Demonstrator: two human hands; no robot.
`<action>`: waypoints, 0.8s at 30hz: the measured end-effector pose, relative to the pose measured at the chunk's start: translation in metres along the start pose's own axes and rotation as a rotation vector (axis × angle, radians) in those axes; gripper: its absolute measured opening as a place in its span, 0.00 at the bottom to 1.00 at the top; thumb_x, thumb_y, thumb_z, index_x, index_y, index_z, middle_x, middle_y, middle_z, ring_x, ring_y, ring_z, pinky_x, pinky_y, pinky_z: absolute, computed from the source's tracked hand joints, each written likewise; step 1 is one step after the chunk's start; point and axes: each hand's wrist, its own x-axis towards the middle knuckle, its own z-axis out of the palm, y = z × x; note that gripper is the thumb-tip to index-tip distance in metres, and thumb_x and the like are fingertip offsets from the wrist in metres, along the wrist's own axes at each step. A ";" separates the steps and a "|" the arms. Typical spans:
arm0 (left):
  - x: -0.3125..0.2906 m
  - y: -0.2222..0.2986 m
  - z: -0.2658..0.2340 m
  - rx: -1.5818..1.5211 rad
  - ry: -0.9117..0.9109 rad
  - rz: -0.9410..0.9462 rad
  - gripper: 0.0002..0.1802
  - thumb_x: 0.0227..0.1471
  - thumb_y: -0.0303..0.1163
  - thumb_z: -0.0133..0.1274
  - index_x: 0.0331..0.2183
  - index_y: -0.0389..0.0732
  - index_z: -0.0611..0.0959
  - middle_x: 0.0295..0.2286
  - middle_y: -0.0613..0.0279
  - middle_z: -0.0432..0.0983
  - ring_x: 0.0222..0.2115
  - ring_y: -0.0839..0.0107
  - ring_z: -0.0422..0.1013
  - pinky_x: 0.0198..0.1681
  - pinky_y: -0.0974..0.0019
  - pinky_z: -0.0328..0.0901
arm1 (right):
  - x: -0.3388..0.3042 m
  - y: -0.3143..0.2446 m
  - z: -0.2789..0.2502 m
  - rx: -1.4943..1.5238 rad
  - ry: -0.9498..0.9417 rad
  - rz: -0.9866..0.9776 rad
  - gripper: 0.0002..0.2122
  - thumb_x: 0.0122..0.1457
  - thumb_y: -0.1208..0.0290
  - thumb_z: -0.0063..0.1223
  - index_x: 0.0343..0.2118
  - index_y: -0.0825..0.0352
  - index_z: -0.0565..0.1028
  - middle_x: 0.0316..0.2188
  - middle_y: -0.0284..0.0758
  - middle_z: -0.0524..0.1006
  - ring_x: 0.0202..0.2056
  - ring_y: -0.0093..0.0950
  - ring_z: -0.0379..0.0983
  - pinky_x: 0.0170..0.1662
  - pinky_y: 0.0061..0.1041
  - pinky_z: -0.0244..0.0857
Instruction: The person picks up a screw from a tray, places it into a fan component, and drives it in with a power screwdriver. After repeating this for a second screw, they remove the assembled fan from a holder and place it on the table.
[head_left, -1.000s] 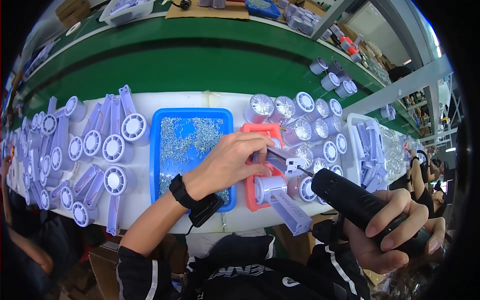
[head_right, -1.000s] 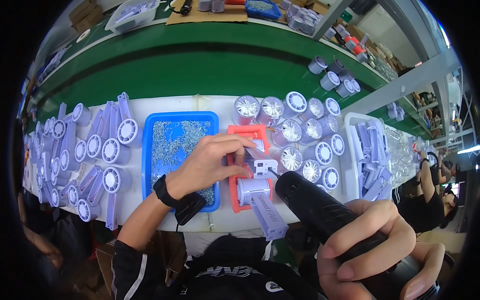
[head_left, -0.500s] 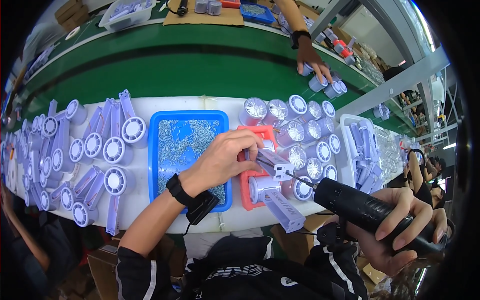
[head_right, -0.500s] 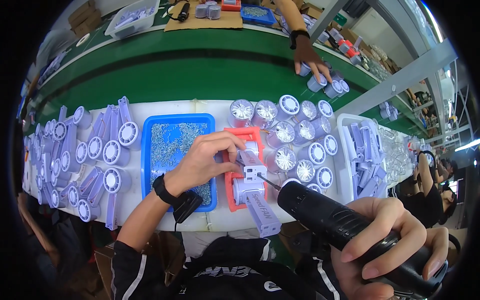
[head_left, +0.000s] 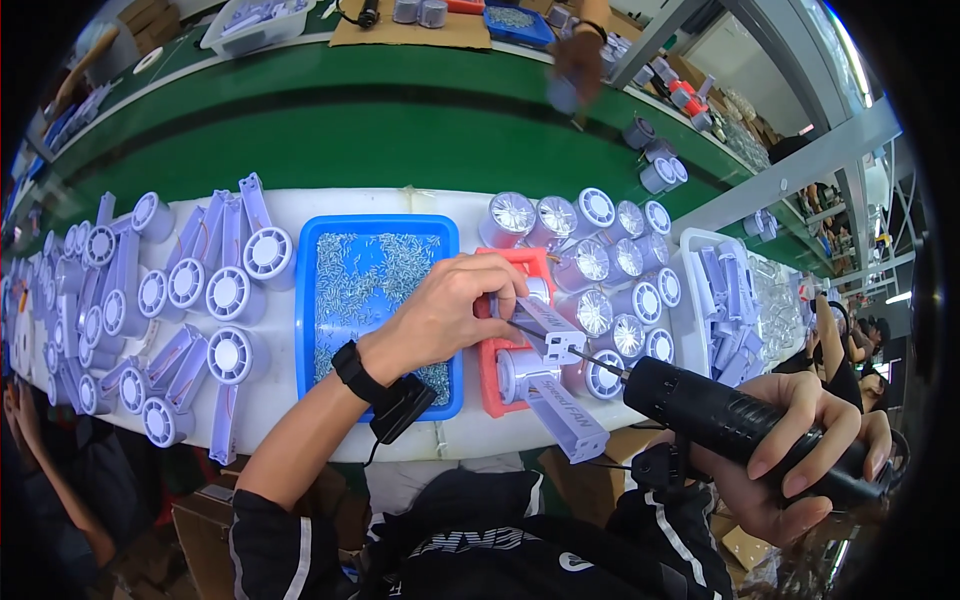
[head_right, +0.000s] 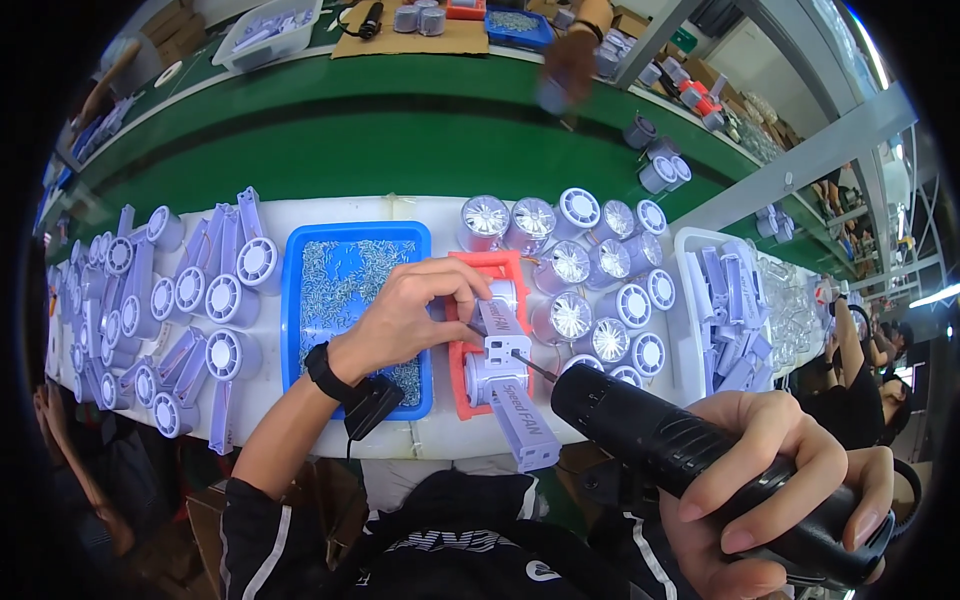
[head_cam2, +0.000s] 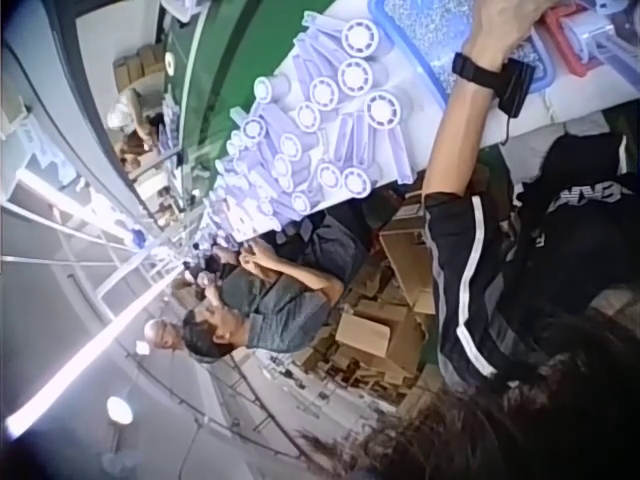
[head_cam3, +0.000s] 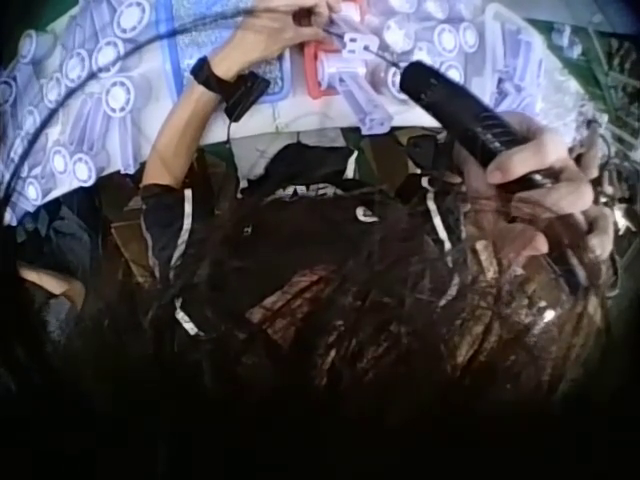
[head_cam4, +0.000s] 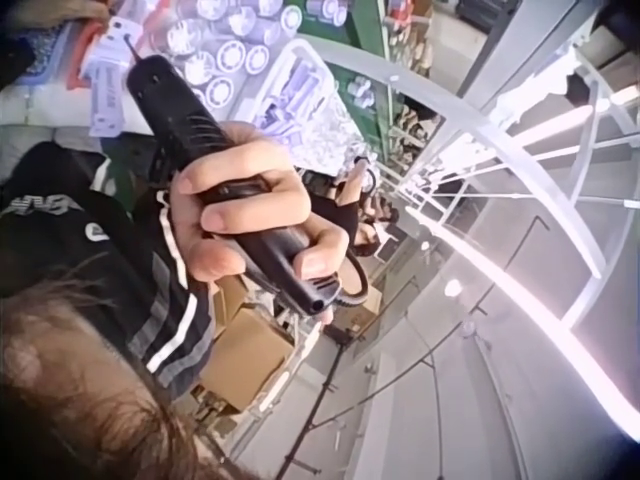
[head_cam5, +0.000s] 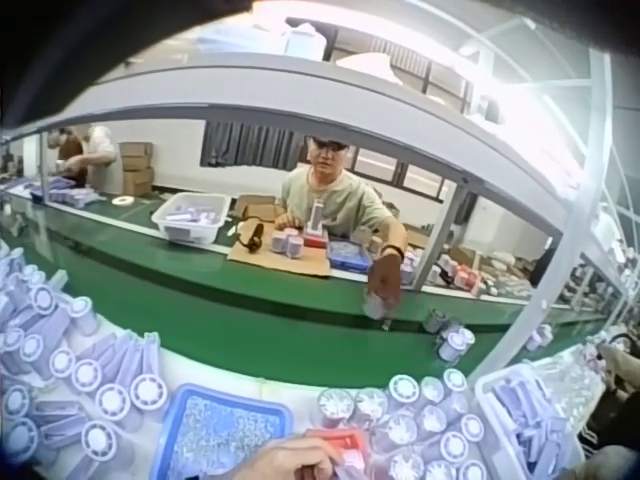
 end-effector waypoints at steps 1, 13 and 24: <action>0.000 0.000 0.000 0.001 -0.005 -0.004 0.20 0.35 0.25 0.74 0.23 0.38 0.75 0.36 0.59 0.81 0.38 0.59 0.77 0.38 0.59 0.71 | 0.000 0.000 0.000 0.002 0.006 0.001 0.22 0.51 0.76 0.64 0.47 0.63 0.64 0.21 0.25 0.70 0.16 0.11 0.68 0.20 0.08 0.68; -0.002 0.000 -0.001 -0.019 -0.015 -0.035 0.19 0.36 0.26 0.74 0.22 0.38 0.76 0.37 0.61 0.81 0.38 0.61 0.77 0.38 0.61 0.71 | -0.001 0.000 -0.003 -0.017 0.012 -0.008 0.22 0.51 0.76 0.64 0.47 0.64 0.64 0.21 0.25 0.70 0.16 0.11 0.69 0.20 0.09 0.69; -0.002 0.002 0.000 -0.013 -0.001 -0.025 0.19 0.36 0.27 0.74 0.22 0.38 0.76 0.36 0.61 0.82 0.38 0.61 0.77 0.37 0.60 0.71 | -0.001 0.003 0.002 -0.024 0.025 -0.016 0.21 0.52 0.76 0.63 0.46 0.65 0.65 0.21 0.25 0.70 0.16 0.11 0.70 0.19 0.08 0.70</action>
